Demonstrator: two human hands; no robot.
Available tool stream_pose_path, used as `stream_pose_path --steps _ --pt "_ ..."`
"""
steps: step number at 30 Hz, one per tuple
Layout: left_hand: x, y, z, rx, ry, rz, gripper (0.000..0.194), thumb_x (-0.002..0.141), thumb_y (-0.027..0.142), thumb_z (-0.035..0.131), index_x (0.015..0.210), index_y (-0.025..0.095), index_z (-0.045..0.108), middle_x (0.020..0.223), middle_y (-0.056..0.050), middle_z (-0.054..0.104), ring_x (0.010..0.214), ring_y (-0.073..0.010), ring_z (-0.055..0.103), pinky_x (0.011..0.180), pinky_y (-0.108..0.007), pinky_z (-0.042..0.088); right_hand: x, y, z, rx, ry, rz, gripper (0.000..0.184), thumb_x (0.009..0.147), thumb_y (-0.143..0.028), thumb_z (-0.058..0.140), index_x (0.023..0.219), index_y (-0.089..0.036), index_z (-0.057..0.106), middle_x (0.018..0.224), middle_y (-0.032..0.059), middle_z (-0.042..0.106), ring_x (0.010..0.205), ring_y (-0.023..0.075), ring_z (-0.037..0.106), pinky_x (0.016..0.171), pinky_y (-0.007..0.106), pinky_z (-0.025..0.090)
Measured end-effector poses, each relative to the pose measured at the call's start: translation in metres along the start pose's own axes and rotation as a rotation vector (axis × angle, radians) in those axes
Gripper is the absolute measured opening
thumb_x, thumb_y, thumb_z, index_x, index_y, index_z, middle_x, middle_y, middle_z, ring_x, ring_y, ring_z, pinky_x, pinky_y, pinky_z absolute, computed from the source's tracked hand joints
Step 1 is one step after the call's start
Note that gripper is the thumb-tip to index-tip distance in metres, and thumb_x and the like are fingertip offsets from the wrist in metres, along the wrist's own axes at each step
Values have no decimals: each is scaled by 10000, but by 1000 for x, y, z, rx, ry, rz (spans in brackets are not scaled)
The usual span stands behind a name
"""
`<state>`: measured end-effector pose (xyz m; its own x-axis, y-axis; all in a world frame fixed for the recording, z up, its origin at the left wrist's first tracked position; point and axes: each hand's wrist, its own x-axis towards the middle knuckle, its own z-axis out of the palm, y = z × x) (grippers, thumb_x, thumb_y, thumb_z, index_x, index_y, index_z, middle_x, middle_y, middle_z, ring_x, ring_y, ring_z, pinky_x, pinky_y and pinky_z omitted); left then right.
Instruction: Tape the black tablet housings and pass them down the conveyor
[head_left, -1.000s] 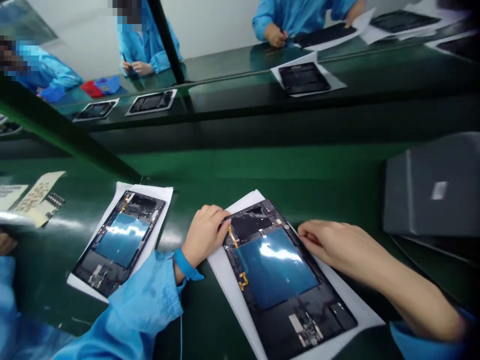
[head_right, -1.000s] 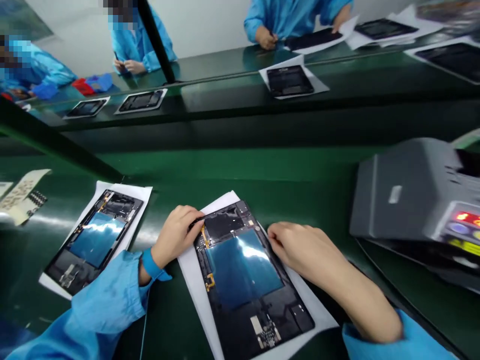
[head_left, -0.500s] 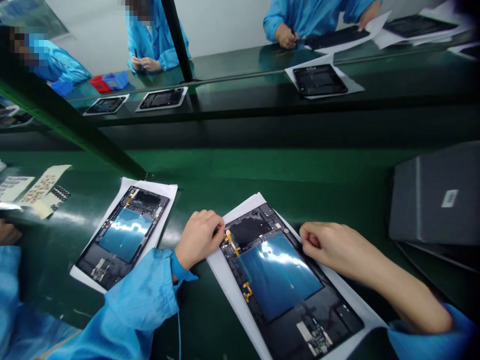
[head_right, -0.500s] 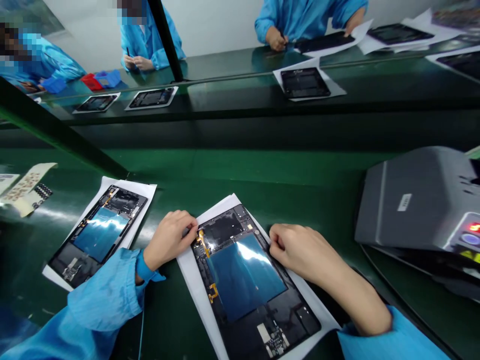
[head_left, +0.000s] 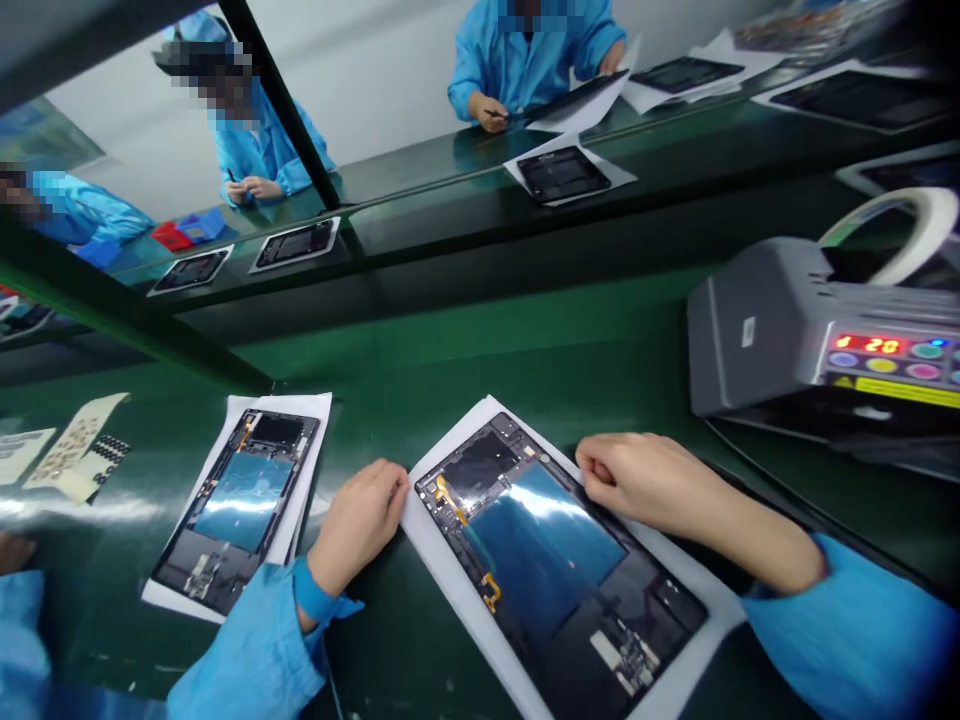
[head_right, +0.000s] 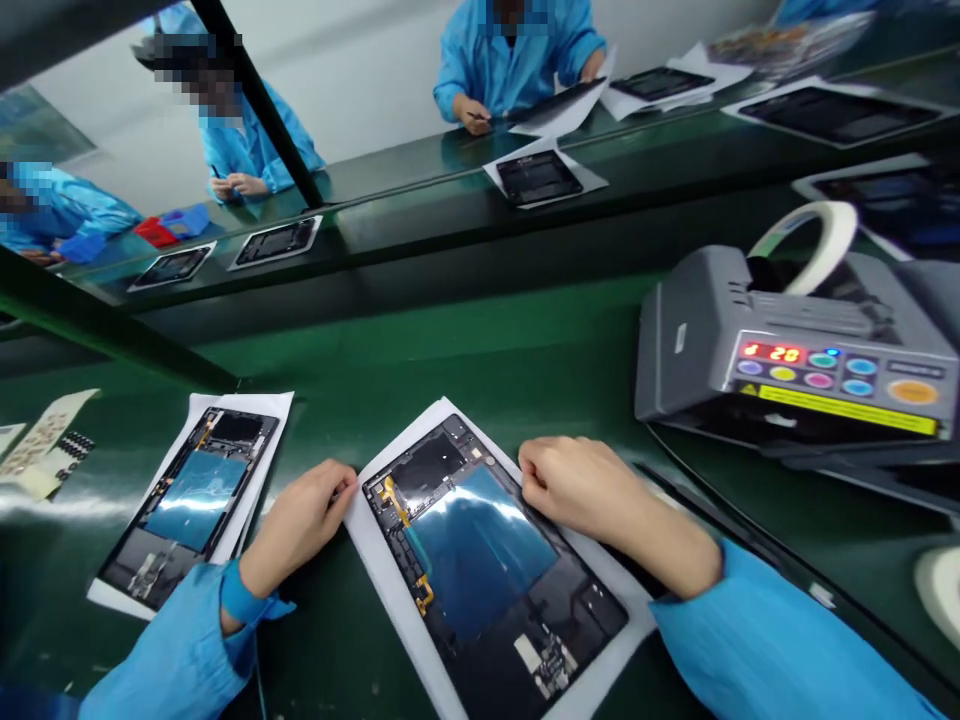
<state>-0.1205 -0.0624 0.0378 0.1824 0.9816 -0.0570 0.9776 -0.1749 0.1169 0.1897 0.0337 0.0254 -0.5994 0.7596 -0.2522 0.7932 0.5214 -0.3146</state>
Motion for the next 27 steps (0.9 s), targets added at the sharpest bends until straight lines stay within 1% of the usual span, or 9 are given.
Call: stream_pose_path --steps 6,8,10,12,14,19,21,23,27 --pt "73 22 8 10 -45 192 193 944 237 421 838 185 575 816 -27 593 774 -173 576 727 -291 457 -68 23 42 89 188 46 131 795 -222 457 680 -230 519 586 -26 559 487 134 514 510 269 289" --pt "91 30 13 -5 -15 225 192 945 241 418 871 183 586 849 -36 598 809 -185 573 755 -306 458 -81 25 54 136 296 80 112 790 -213 463 694 -230 517 580 -37 548 478 121 519 502 256 316" --pt "98 36 19 -18 23 237 209 950 223 391 946 173 594 890 -55 604 837 -196 570 773 -325 457 -86 23 61 146 407 105 106 808 -222 458 719 -227 516 609 -36 553 498 117 530 507 250 335" --pt "97 37 23 -30 63 252 257 951 198 361 1076 168 583 930 -71 607 853 -203 568 777 -337 457 -85 19 63 129 474 120 111 823 -216 448 735 -223 516 638 -31 558 520 116 529 522 254 342" --pt "93 35 26 -49 96 287 313 948 184 347 1175 187 562 956 -72 606 859 -199 569 770 -334 457 -80 16 60 135 476 130 121 820 -192 447 723 -219 513 640 -32 553 527 111 518 529 255 333" --pt "99 27 25 -125 140 352 320 938 210 375 1164 203 601 965 -58 600 867 -185 579 767 -306 456 -78 22 43 181 433 146 104 788 -148 489 727 -208 548 680 -26 587 577 108 532 545 254 328" --pt "107 27 24 -177 142 346 300 937 260 406 1142 192 614 974 -52 601 869 -177 583 766 -290 456 -83 29 37 184 469 111 109 814 -142 488 771 -205 566 715 -20 607 610 111 549 560 250 358" --pt "114 27 22 -240 151 293 285 925 326 448 1091 186 632 935 -37 599 802 -159 577 714 -268 457 -92 37 31 165 619 84 114 843 -135 485 829 -203 574 745 -13 625 643 110 570 581 240 400" --pt "119 27 22 -287 192 158 321 883 439 492 1006 188 649 829 -10 577 649 -134 517 600 -258 431 -119 66 20 -131 1093 199 138 828 -123 566 939 -203 578 848 23 668 756 129 616 674 248 482"
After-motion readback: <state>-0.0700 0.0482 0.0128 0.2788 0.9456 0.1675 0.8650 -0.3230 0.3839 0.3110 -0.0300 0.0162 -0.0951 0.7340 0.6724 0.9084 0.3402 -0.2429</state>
